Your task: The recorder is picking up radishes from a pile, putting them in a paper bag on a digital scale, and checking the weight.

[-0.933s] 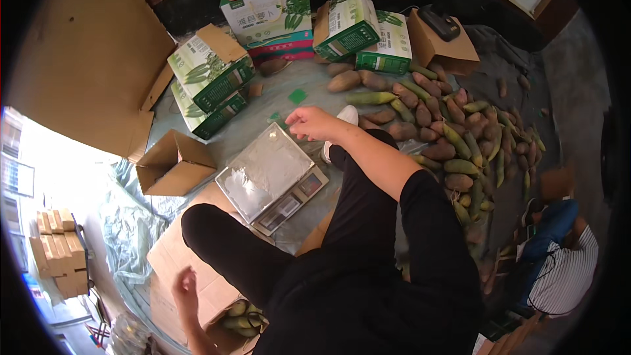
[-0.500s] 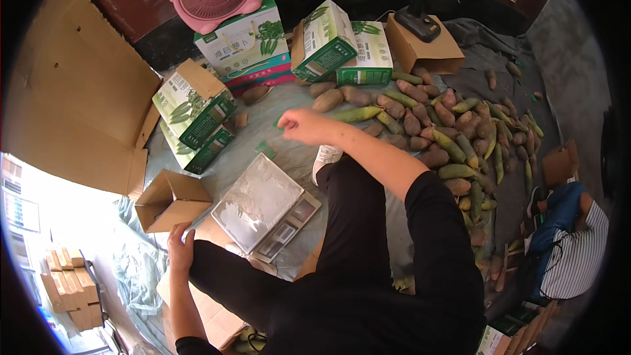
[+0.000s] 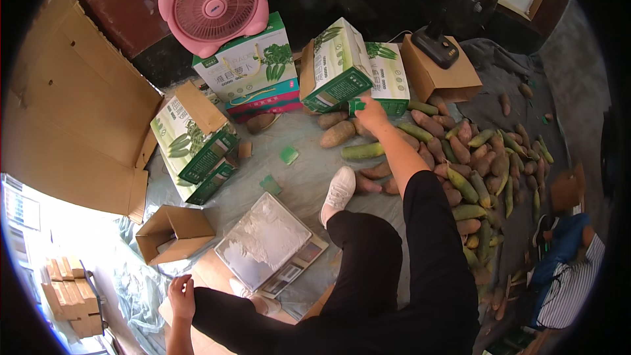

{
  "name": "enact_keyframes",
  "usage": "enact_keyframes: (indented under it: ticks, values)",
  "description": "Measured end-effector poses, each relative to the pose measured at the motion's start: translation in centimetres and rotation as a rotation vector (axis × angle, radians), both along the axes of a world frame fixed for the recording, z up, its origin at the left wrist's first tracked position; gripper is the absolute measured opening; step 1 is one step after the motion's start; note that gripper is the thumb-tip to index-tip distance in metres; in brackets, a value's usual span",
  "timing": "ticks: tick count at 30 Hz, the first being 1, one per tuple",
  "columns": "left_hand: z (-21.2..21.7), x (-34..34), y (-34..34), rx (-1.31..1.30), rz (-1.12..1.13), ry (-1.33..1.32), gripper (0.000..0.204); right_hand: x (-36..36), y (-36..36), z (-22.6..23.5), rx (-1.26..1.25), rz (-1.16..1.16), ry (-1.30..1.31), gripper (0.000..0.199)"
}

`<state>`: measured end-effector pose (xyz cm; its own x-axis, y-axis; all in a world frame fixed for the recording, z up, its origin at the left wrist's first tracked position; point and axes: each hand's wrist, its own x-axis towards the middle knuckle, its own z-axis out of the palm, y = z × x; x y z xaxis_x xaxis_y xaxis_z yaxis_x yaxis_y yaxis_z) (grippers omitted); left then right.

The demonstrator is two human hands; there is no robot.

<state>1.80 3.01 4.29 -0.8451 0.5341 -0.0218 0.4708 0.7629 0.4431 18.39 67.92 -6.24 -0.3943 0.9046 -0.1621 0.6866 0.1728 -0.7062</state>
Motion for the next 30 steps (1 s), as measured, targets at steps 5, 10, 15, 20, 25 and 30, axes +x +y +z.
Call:
enact_keyframes:
  ticks: [5, 10, 15, 20, 25, 30]
  values:
    - [-0.1, -1.1, 1.0, -0.039, 0.026, -0.044, 0.013, -3.6, 4.1, 1.1, 0.168, -0.042, -0.152, 0.062]
    - [-0.3, -2.1, 1.6, -0.056, 0.045, -0.074, 0.013, -6.8, 6.8, 0.8, 0.261, -0.019, -0.165, 0.066]
    - [-0.2, -2.5, 2.2, -0.102, 0.028, -0.09, 0.013, -9.5, 8.7, -0.5, 0.285, -0.007, -0.217, 0.074]
    - [0.2, -2.0, 2.8, -0.11, 0.039, -0.107, 0.014, -9.9, 7.5, -2.8, 0.364, -0.003, -0.202, 0.074]
    - [0.3, -2.2, 2.7, -0.107, 0.007, -0.091, 0.014, -8.1, 2.4, -4.7, 0.471, 0.071, -0.219, 0.071]
    - [0.6, -1.7, 2.7, -0.097, 0.013, -0.085, 0.014, -5.6, -5.0, -8.0, 0.458, 0.21, -0.258, 0.073]
